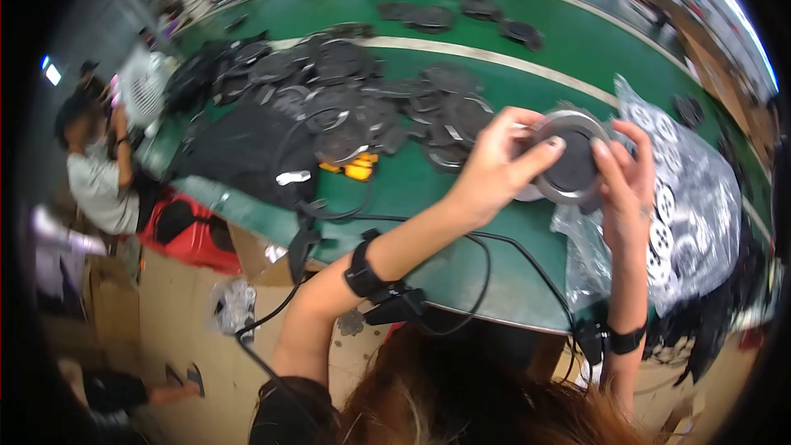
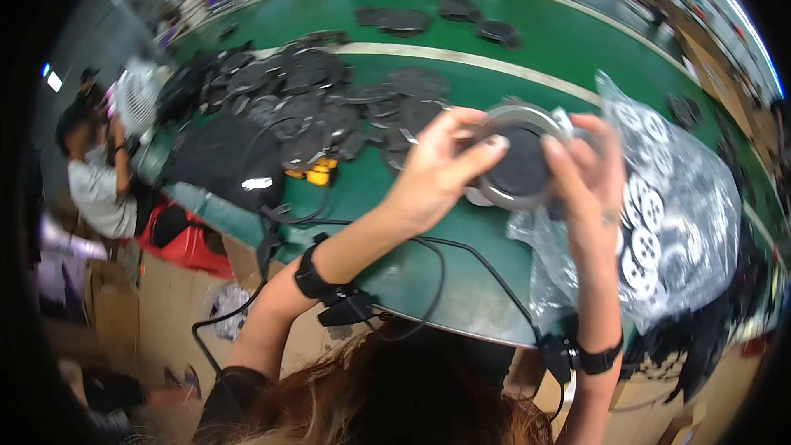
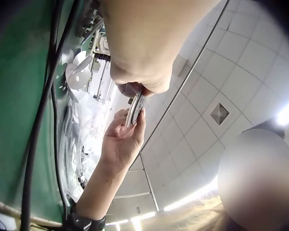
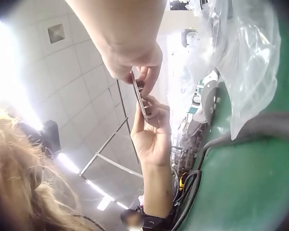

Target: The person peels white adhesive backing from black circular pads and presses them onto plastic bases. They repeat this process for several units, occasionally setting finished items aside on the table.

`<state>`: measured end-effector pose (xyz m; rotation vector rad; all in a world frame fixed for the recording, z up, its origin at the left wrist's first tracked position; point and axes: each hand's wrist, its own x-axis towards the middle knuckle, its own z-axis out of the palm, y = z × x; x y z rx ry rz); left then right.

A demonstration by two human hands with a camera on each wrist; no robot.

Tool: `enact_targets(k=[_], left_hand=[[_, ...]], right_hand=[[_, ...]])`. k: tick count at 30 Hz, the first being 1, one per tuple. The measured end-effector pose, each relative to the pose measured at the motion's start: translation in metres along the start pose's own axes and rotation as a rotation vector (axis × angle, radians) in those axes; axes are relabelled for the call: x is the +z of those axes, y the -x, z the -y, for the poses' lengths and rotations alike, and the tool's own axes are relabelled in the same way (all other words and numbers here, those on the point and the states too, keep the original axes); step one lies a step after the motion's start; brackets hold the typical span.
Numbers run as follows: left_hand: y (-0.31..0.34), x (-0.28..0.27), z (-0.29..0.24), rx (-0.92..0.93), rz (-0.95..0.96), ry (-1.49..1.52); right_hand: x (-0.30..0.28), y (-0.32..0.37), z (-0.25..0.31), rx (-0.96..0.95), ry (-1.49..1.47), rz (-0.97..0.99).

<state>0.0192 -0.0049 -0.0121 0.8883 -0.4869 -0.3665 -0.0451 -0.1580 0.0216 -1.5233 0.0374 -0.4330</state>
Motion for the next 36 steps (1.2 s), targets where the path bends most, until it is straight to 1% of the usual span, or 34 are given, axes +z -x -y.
enact_targets(k=[1, 2, 3, 4, 5, 7, 8, 9, 11, 12, 13, 15, 16, 17, 19, 21, 23, 25, 27, 28, 29, 31, 32, 33, 34, 35, 36], left_hand=[[0.0, 0.0, -0.001, -0.008, 0.01, -0.006], [0.002, 0.0, -0.003, -0.033, 0.009, 0.01], [0.003, 0.001, -0.006, -0.062, 0.014, 0.029], [0.002, 0.001, -0.005, -0.027, 0.027, 0.041], [0.002, 0.0, -0.005, -0.034, 0.03, 0.041], [0.001, -0.003, -0.004, -0.037, 0.024, 0.031], [0.0, -0.004, -0.002, -0.024, 0.028, 0.022], [0.001, -0.004, -0.002, -0.016, 0.023, 0.019], [0.001, -0.004, -0.003, -0.041, 0.04, 0.033], [0.0, -0.004, -0.002, -0.055, 0.052, 0.021], [-0.001, -0.004, 0.001, -0.051, 0.05, 0.017], [-0.002, -0.004, 0.004, 0.087, 0.149, -0.113], [0.0, -0.004, 0.0, 0.068, 0.204, -0.185], [0.0, -0.005, 0.006, 0.143, 0.224, -0.278], [0.005, 0.0, -0.006, -0.09, 0.216, -0.012], [0.005, 0.001, -0.007, -0.123, 0.214, 0.08], [0.004, -0.001, -0.006, -0.098, 0.2, 0.064], [0.005, -0.001, -0.012, -0.089, 0.203, 0.056], [0.006, 0.002, -0.014, -0.107, 0.2, 0.062], [0.006, 0.003, -0.013, -0.112, 0.198, 0.085], [0.006, 0.002, -0.013, -0.105, 0.197, 0.082], [0.008, 0.003, -0.014, -0.131, 0.201, 0.085], [0.01, 0.004, -0.013, -0.084, 0.168, 0.047], [0.009, 0.003, -0.013, -0.089, 0.174, 0.047], [0.008, 0.001, -0.014, -0.099, 0.136, 0.02], [0.006, 0.001, -0.014, -0.111, 0.101, -0.007], [0.007, 0.003, -0.016, -0.065, 0.057, -0.04]], right_hand=[[-0.001, 0.001, 0.002, 0.024, -0.016, 0.024], [0.006, 0.002, 0.002, 0.018, -0.047, 0.003], [0.007, 0.001, 0.0, 0.015, -0.065, 0.041], [0.003, -0.001, -0.003, 0.019, -0.012, 0.08], [0.001, -0.002, -0.006, 0.022, 0.045, 0.111], [0.002, 0.0, -0.001, 0.117, 0.114, 0.135], [0.009, 0.002, -0.001, 0.085, 0.162, 0.085], [0.011, 0.003, 0.003, 0.08, 0.16, 0.095], [0.01, 0.004, 0.013, 0.172, 0.187, 0.215], [0.011, 0.003, 0.001, 0.074, 0.196, 0.12], [0.009, 0.004, 0.001, 0.07, 0.193, 0.124], [0.009, 0.004, 0.002, 0.063, 0.203, 0.047], [0.013, 0.004, 0.004, 0.081, 0.188, -0.003], [0.014, 0.005, 0.004, 0.075, 0.165, -0.008], [0.001, 0.001, -0.004, 0.083, 0.17, 0.023], [-0.005, 0.0, -0.022, 0.12, 0.213, -0.165], [-0.005, 0.001, -0.019, 0.094, 0.156, 0.059], [-0.007, 0.0, -0.022, 0.137, 0.099, 0.089], [0.004, 0.004, -0.015, 0.097, 0.084, 0.049], [-0.003, 0.005, -0.02, 0.124, 0.142, 0.012], [0.001, 0.005, -0.018, 0.119, 0.14, 0.017], [0.007, 0.009, -0.015, 0.108, 0.122, -0.041], [0.007, 0.009, -0.018, 0.108, 0.122, -0.045], [0.006, 0.009, -0.024, 0.103, 0.128, -0.085], [0.005, 0.008, -0.027, 0.096, 0.135, -0.127], [0.003, 0.007, -0.024, 0.153, 0.195, -0.087], [0.001, 0.006, -0.022, 0.191, 0.158, -0.013]])
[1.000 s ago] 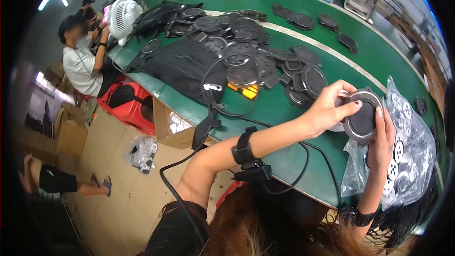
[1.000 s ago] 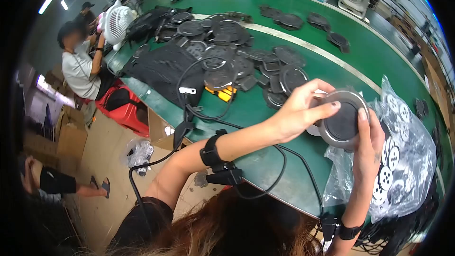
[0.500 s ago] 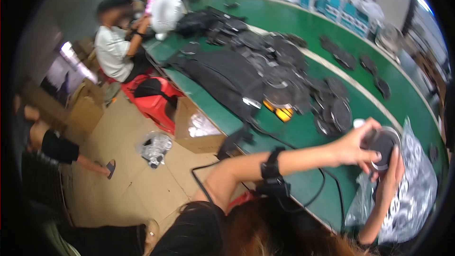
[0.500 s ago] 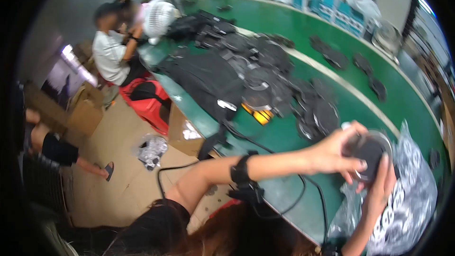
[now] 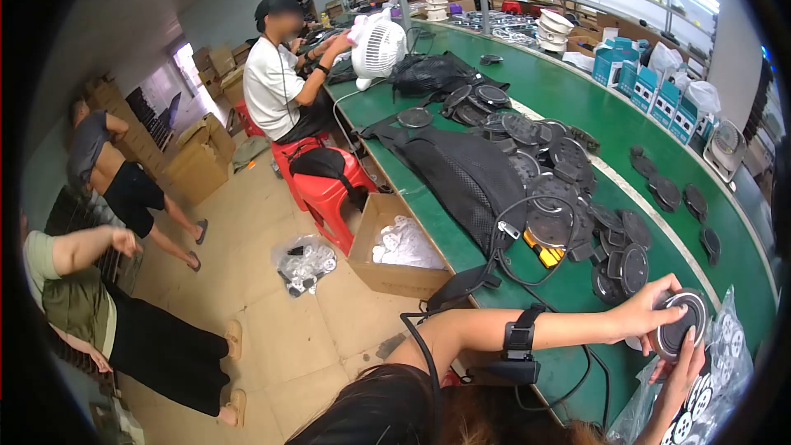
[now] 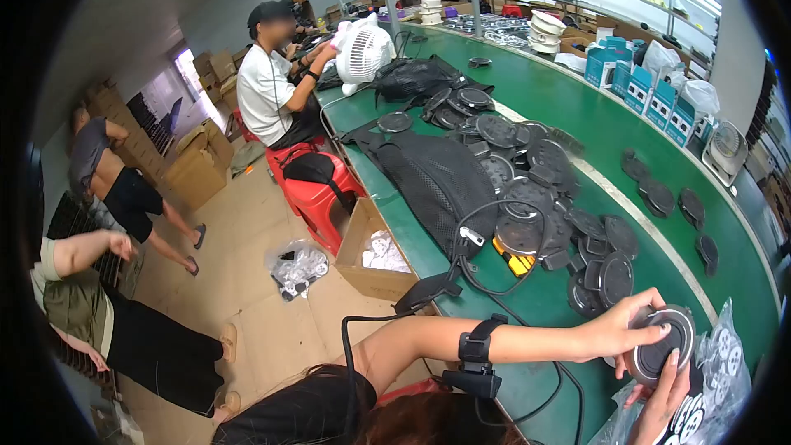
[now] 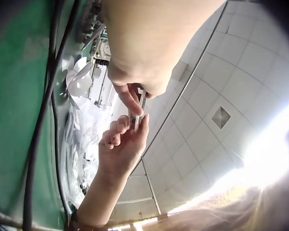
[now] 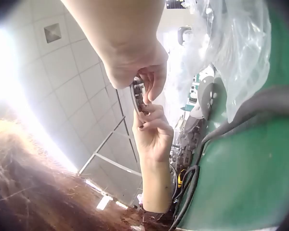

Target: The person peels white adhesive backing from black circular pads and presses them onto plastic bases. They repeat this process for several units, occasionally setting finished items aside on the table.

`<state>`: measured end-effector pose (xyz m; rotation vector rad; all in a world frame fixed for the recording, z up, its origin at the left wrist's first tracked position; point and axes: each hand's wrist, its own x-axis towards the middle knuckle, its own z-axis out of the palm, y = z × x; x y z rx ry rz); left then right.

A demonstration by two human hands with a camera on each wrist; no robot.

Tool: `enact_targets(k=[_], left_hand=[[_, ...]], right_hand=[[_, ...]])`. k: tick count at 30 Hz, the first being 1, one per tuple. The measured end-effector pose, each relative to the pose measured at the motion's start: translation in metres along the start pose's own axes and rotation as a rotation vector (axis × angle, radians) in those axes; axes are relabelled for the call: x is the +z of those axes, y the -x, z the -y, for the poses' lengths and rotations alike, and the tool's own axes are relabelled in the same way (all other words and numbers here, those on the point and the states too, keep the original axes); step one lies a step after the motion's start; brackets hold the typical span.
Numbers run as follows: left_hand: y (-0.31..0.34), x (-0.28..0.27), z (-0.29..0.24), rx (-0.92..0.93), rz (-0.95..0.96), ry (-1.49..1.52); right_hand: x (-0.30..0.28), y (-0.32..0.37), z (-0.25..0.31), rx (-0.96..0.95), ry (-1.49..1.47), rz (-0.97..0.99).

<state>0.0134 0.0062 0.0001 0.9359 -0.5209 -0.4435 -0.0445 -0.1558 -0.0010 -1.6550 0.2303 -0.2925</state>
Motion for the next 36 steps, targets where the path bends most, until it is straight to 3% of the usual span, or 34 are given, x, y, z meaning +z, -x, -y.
enact_targets(k=[3, 9, 15, 22, 25, 27, 29, 31, 33, 36], left_hand=[[-0.002, -0.005, -0.002, 0.004, -0.006, -0.04], [-0.004, -0.002, -0.001, -0.034, -0.102, -0.083], [-0.002, -0.002, -0.003, -0.06, -0.112, -0.104], [-0.003, -0.002, 0.001, -0.084, -0.116, -0.157], [-0.002, -0.004, 0.01, -0.102, -0.209, -0.1], [-0.005, -0.007, 0.008, -0.231, -0.246, 0.203], [-0.007, -0.01, 0.006, -0.355, -0.306, 0.268], [-0.01, -0.016, 0.008, -0.365, -0.246, 0.339], [-0.01, -0.017, 0.007, -0.35, -0.211, 0.299], [-0.006, -0.012, 0.006, -0.356, -0.25, 0.264]], right_hand=[[-0.003, -0.001, 0.0, 0.017, -0.09, 0.061], [-0.003, -0.003, 0.019, -0.138, 0.004, 0.151], [-0.002, 0.001, 0.027, -0.064, -0.16, 0.165], [-0.007, 0.001, 0.027, 0.039, -0.185, 0.317], [-0.003, -0.001, 0.026, 0.026, -0.197, 0.289], [-0.004, -0.002, 0.027, 0.093, -0.224, 0.247], [-0.009, -0.006, 0.022, 0.096, -0.31, 0.249], [-0.015, -0.01, 0.026, 0.054, -0.293, 0.2], [-0.016, -0.017, 0.033, 0.101, -0.291, 0.133], [-0.018, -0.033, 0.047, 0.131, -0.217, 0.253]])
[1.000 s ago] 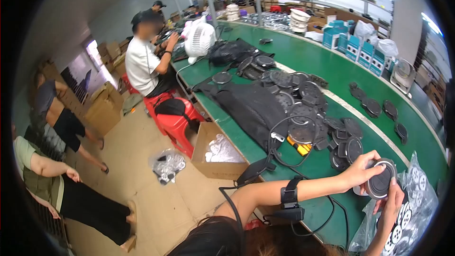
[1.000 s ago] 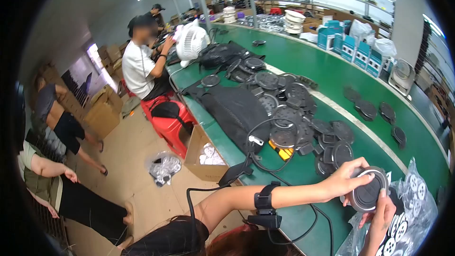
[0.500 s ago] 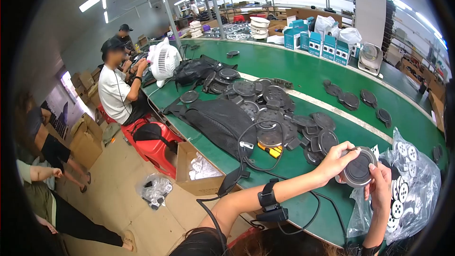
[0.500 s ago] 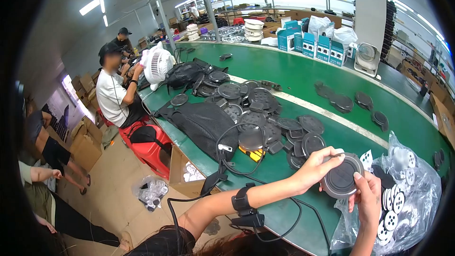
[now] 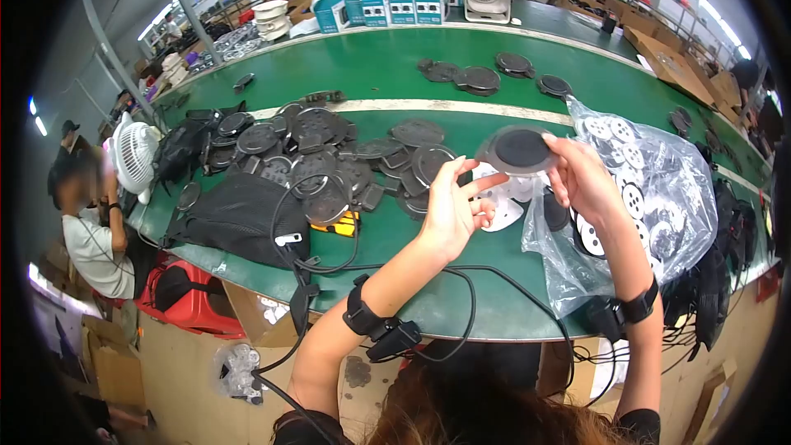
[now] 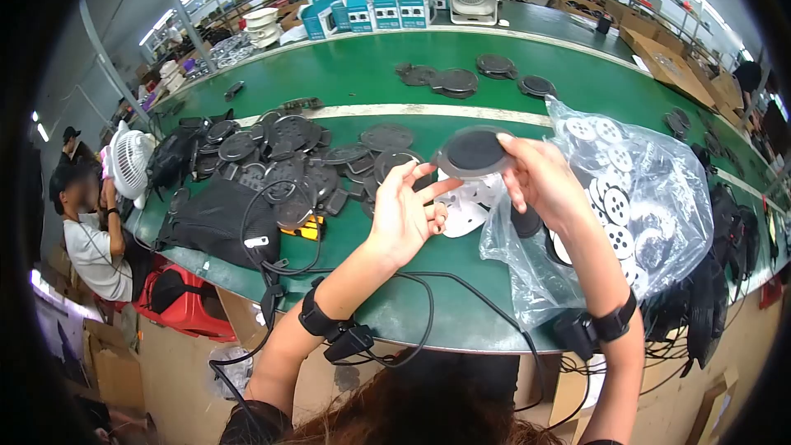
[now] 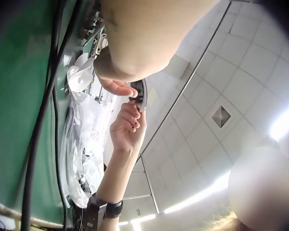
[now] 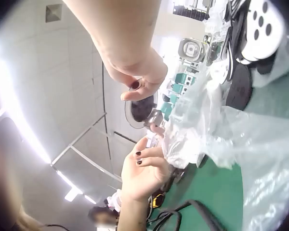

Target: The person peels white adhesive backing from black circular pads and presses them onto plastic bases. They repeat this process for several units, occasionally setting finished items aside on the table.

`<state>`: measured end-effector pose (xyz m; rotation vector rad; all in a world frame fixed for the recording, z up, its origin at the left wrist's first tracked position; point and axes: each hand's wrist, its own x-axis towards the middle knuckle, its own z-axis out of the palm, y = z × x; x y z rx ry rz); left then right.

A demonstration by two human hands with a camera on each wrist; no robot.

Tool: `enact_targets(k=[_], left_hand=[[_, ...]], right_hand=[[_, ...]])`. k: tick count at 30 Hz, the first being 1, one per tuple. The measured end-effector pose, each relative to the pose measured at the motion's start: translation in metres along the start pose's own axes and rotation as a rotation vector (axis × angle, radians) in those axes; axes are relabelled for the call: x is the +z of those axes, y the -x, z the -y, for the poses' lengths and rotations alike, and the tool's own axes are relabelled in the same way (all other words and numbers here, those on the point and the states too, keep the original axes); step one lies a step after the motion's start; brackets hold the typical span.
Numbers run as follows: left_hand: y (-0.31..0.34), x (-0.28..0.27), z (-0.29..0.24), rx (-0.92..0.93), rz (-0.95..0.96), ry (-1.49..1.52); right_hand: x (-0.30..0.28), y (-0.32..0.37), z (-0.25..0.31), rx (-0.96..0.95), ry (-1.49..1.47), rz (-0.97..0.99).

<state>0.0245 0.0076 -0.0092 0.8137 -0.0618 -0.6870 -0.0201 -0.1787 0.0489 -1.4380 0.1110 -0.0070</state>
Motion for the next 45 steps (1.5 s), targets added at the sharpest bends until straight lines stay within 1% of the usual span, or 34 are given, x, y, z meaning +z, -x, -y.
enact_targets(k=[1, 3, 5, 7, 9, 10, 11, 12, 13, 15, 16, 17, 18, 19, 21, 22, 23, 24, 25, 27, 28, 30, 32, 34, 35, 37, 38, 39, 41, 42, 43, 45], left_hand=[[0.001, 0.0, 0.001, -0.008, -0.014, 0.012], [0.0, -0.001, 0.0, -0.04, -0.014, 0.024], [0.0, 0.0, 0.0, -0.068, -0.017, 0.034], [0.0, 0.0, 0.0, -0.103, -0.046, 0.063], [-0.001, -0.002, -0.001, -0.13, -0.032, 0.093], [-0.001, -0.004, -0.001, -0.151, -0.022, 0.123], [-0.001, -0.005, -0.001, -0.16, -0.024, 0.133], [-0.001, -0.006, -0.001, -0.148, 0.008, 0.125], [-0.002, -0.006, -0.001, -0.137, 0.042, 0.112], [-0.001, -0.006, -0.004, -0.15, 0.045, 0.118], [-0.001, -0.005, -0.005, -0.13, 0.036, 0.037], [0.0, -0.004, -0.006, -0.108, 0.029, -0.04], [0.001, -0.005, -0.008, -0.023, 0.076, -0.177], [0.002, -0.001, -0.013, 0.069, 0.066, -0.392], [-0.004, -0.005, -0.015, 0.535, 0.018, -1.113], [-0.005, -0.01, -0.016, 0.781, -0.135, -1.537], [-0.005, -0.014, -0.019, 0.776, -0.122, -1.531], [-0.007, -0.019, -0.022, 0.801, -0.221, -1.713], [-0.008, -0.024, -0.024, 0.822, -0.323, -1.894], [-0.018, -0.042, -0.019, 0.836, -0.407, -2.047], [-0.021, -0.048, -0.017, 0.749, -0.425, -2.123], [-0.022, -0.049, -0.02, 0.666, -0.388, -2.074], [-0.025, -0.048, -0.026, 0.644, -0.379, -2.039], [-0.028, -0.05, -0.03, 0.91, -0.423, -1.86], [-0.028, -0.05, -0.032, 0.912, -0.411, -1.866], [-0.022, -0.037, -0.04, 0.74, -0.281, -1.5], [-0.021, -0.035, -0.04, 0.839, -0.252, -1.48], [-0.02, -0.031, -0.042, 0.844, -0.246, -1.487], [-0.014, -0.022, -0.044, 0.611, -0.145, -1.228], [-0.01, -0.015, -0.041, 0.598, -0.005, -0.948], [-0.005, -0.009, -0.039, 0.599, -0.005, -0.956], [0.001, -0.001, -0.036, 0.469, 0.095, -0.775]], right_hand=[[-0.003, -0.008, 0.004, 0.059, 0.04, 0.03], [0.0, -0.032, 0.004, 0.069, 0.053, 0.054], [0.002, -0.064, -0.001, 0.128, 0.055, 0.078], [0.007, -0.103, -0.008, 0.261, 0.121, 0.116], [0.019, -0.147, -0.021, 0.249, 0.056, 0.136], [0.023, -0.17, -0.026, 0.198, 0.027, 0.124], [0.03, -0.186, -0.025, 0.149, 0.0, 0.111], [0.036, -0.199, -0.021, 0.144, -0.029, 0.092], [0.041, -0.205, -0.015, 0.136, -0.061, 0.072], [0.048, -0.201, -0.002, 0.165, -0.042, 0.056], [0.044, -0.196, 0.001, 0.142, 0.047, 0.116], [0.041, -0.186, 0.007, 0.162, 0.229, 0.129], [0.04, -0.168, 0.016, 0.145, 0.371, 0.158], [0.033, -0.152, 0.021, 0.125, 0.512, 0.187], [0.015, -0.121, 0.029, 0.053, 0.678, 0.138], [0.004, -0.106, 0.034, 0.019, 0.776, 0.117], [-0.011, -0.093, 0.033, -0.084, 0.943, 0.082], [-0.026, -0.081, 0.032, -0.187, 1.11, 0.048], [-0.042, -0.069, 0.028, -0.173, 1.113, 0.042], [-0.066, -0.046, 0.02, -0.419, 1.414, -0.07], [-0.07, -0.034, 0.018, -0.41, 1.418, -0.069], [-0.07, -0.012, 0.02, -0.21, 1.382, -0.085], [-0.064, 0.003, 0.019, -0.196, 1.34, -0.101], [-0.059, 0.013, 0.02, -0.159, 1.271, -0.12], [-0.058, 0.015, 0.017, -0.156, 1.264, -0.129], [-0.057, 0.015, 0.012, -0.248, 1.101, -0.108], [-0.055, 0.014, 0.007, -0.282, 1.041, -0.082], [-0.053, 0.012, 0.0, -0.318, 0.935, -0.056], [-0.032, 0.018, -0.002, -0.269, 0.799, -0.048], [-0.025, 0.019, -0.005, -0.303, 0.733, 0.002], [-0.015, 0.022, -0.006, -0.304, 0.635, 0.031], [-0.007, 0.024, -0.01, -0.225, 0.406, 0.155]])
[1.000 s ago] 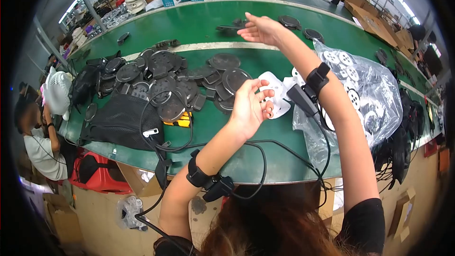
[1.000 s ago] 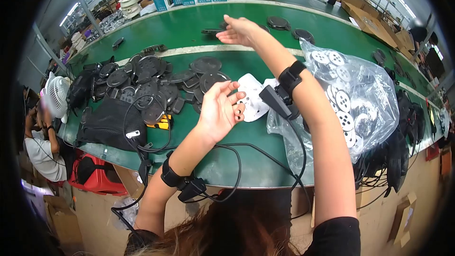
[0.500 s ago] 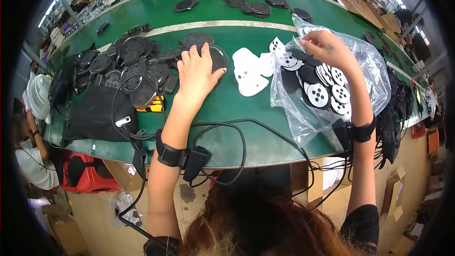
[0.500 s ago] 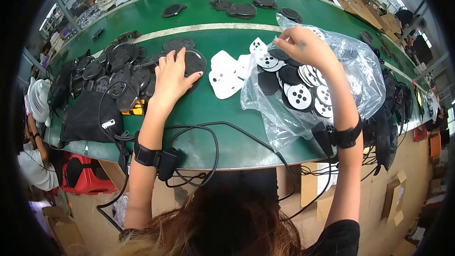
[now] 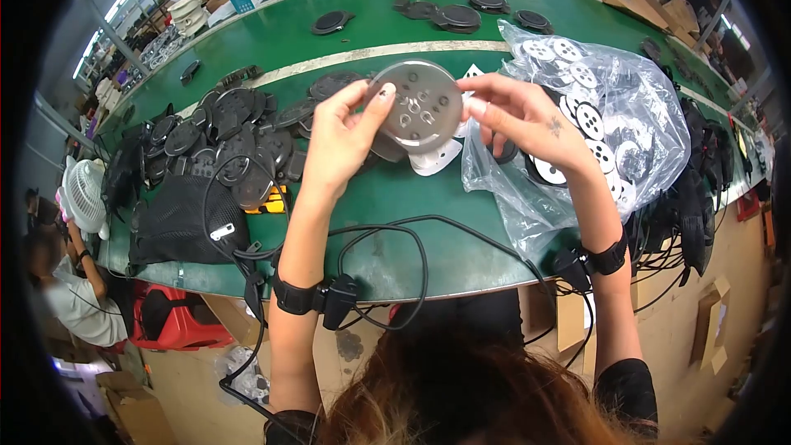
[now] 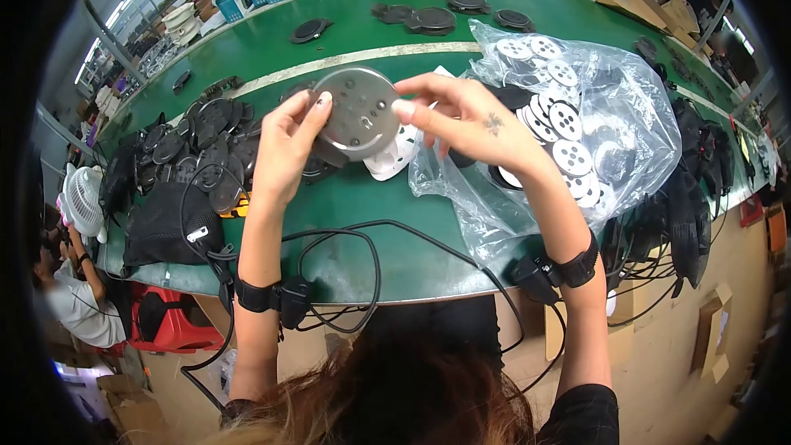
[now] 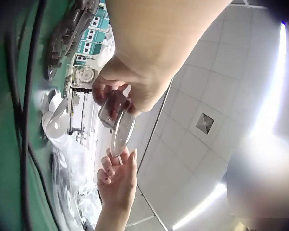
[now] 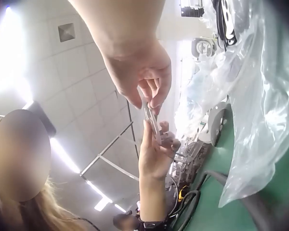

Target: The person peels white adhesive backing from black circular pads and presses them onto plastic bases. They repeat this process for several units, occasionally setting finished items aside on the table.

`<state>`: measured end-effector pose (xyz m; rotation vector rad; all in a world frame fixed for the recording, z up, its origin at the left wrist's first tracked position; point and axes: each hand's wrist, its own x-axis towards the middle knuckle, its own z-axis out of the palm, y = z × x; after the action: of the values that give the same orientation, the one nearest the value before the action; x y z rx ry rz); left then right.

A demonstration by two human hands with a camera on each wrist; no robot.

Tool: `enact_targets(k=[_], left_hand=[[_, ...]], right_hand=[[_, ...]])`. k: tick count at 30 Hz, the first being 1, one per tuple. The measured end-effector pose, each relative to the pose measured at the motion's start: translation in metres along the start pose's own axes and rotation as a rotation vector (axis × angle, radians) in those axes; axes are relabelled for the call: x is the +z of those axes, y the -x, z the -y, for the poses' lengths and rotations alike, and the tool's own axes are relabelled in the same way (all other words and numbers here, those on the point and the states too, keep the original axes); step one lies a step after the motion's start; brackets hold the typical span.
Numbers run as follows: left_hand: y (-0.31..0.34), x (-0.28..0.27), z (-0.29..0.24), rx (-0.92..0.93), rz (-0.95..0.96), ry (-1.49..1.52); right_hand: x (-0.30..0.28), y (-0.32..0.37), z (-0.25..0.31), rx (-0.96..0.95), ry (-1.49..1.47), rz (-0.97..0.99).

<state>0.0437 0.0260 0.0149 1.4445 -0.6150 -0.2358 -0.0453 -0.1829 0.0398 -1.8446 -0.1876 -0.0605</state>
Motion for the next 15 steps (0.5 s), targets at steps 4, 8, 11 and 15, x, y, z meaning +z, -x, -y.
enact_targets(k=[4, 8, 11, 15], left_hand=[[0.005, 0.017, 0.003, -0.057, -0.008, 0.0], [0.005, 0.013, 0.001, -0.057, -0.041, -0.129], [0.006, 0.016, -0.002, -0.053, -0.131, -0.169], [0.004, 0.026, 0.006, -0.021, -0.251, -0.061]], right_hand=[[-0.004, 0.006, 0.001, 0.067, -0.08, 0.099], [-0.044, 0.012, -0.011, 0.009, 0.31, -0.374], [-0.079, 0.012, -0.044, 0.013, 0.624, -0.492], [-0.081, 0.022, -0.063, 0.183, 1.085, -0.172]])
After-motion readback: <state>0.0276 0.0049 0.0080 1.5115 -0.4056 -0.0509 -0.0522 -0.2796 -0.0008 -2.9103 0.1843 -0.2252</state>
